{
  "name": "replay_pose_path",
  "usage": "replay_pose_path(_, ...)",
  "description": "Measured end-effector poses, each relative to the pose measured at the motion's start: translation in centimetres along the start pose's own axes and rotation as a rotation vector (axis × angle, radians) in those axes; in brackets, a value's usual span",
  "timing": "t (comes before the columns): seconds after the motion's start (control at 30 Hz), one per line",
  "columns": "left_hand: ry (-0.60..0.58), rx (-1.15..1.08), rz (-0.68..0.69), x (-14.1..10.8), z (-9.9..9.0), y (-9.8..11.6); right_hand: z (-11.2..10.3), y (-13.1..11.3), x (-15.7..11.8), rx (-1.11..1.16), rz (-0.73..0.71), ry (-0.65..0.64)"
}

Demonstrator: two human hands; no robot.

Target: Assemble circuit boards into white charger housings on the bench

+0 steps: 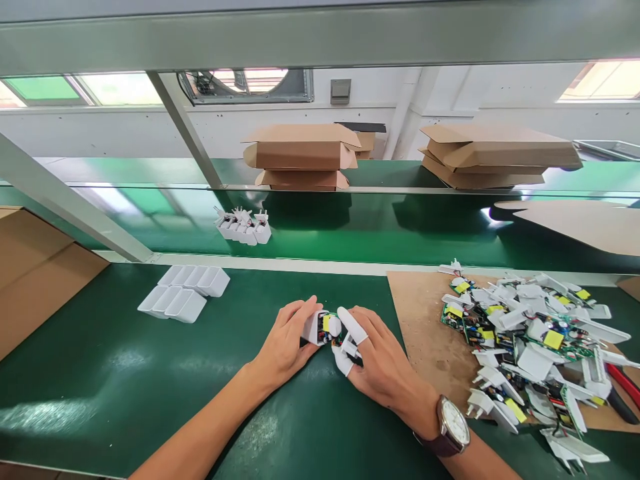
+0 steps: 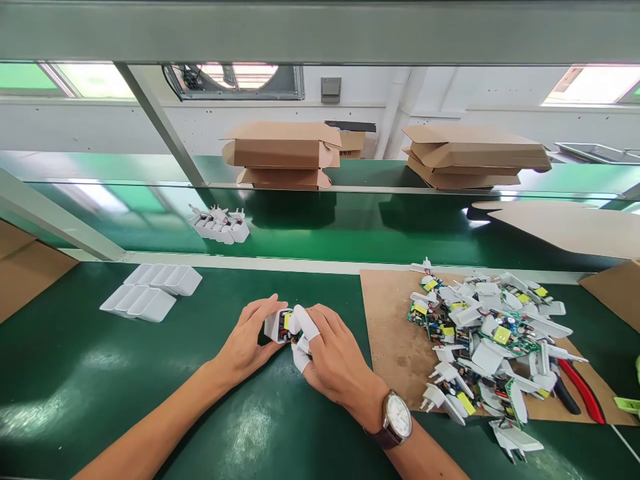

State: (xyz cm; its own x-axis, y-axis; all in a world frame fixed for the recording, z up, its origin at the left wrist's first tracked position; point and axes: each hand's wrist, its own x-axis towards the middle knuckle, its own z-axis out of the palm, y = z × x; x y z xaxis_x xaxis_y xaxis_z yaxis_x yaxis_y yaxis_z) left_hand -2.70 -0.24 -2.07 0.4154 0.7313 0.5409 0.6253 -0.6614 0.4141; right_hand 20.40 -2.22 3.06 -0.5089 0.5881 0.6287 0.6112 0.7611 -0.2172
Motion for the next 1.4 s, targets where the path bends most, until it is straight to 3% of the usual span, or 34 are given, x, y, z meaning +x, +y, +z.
replay_pose_path(0.27, -0.063, -0.076, -0.014, 0.0, 0.1, 0.7, 0.5, -0.1, -0.2, 0.094, 0.017, -0.036)
replay_pose_path(0.43, -0.198, -0.457, -0.141, 0.0, 0.3, 1.4, 0.6, 0.6, -0.3, 0.360, 0.221, 0.022)
replay_pose_path(0.5, -0.184, -0.602, -0.218, 0.1, 0.2, 1.5, 1.0, 1.1, -0.5, 0.436, 0.229, 0.035)
replay_pose_path(0.63, -0.172, -0.828, -0.307, 0.4, -0.1, 1.5, 2.6, 1.9, -1.5, 0.529, 0.231, -0.068)
replay_pose_path(0.8, -0.140, -0.765, -0.359, 0.5, -0.2, 1.2, 4.0, 2.0, -2.4, 0.610, 0.472, -0.049)
replay_pose_path(0.9, -0.084, -0.690, -0.358, 0.4, -0.2, 0.9, 3.7, 2.1, -2.0, 0.585, 0.359, -0.039)
replay_pose_path(1.07, -0.130, -0.662, -0.348, -0.1, 0.1, 0.5, 3.0, 2.3, -1.5, 0.376, 0.073, -0.035)
replay_pose_path(1.23, -0.099, -0.656, -0.269, -0.4, 0.4, 0.8, 2.6, 2.3, -2.1, 0.201, 0.077, -0.004)
replay_pose_path(1.4, -0.086, -0.657, -0.290, 0.1, 0.5, 1.5, 3.3, 2.7, -2.1, 0.173, 0.057, -0.119)
